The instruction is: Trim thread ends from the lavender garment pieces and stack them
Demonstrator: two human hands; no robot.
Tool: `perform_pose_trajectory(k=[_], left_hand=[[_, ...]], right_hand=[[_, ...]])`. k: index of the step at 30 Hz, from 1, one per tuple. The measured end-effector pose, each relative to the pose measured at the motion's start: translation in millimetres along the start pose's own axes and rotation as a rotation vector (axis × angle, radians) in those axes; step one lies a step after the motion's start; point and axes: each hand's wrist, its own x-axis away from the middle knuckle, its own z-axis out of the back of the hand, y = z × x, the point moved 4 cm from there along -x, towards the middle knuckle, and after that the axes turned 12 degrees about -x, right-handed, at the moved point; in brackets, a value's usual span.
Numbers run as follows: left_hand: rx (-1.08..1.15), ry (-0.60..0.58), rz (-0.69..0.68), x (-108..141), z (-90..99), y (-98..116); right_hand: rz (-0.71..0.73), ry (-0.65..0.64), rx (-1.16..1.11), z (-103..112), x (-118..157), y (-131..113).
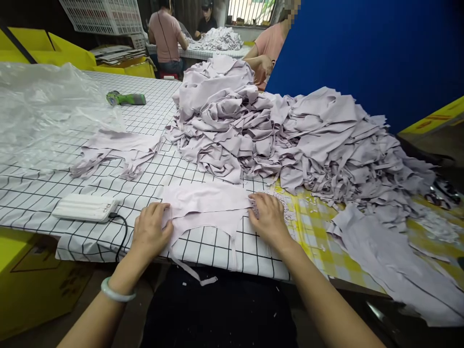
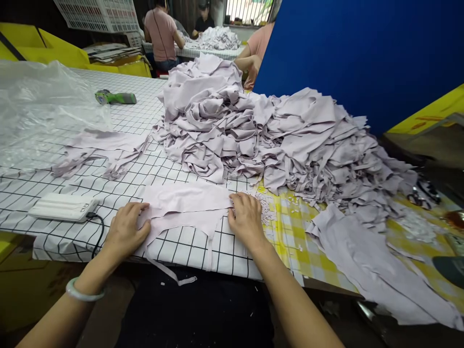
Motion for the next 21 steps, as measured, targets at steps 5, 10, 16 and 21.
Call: perform_pose_trajectory(k=[5,10,16,21], left_hand=[[-0.08,0.017,-0.097,-12.1,1.5,4.2],[0.091,0.127,0.008,-17.0,4.5,-21.6],[0.099,-0.026,0.008,-10.0,0.4,-24.2],[0.291,-0.158,0.197,-36.0,4.4,-22.1]], right_hand=[[0.014,-0.003,0.056,-1.5,-11.7,-4.6],[0.148,0.015,-0.003,10.9,-5.9,-19.6],[0.009,0.025,-0.091,5.2,-4.7,-2.7],[-0.283,-0.022,-0.094,-17.2,-40.6,-1.5]])
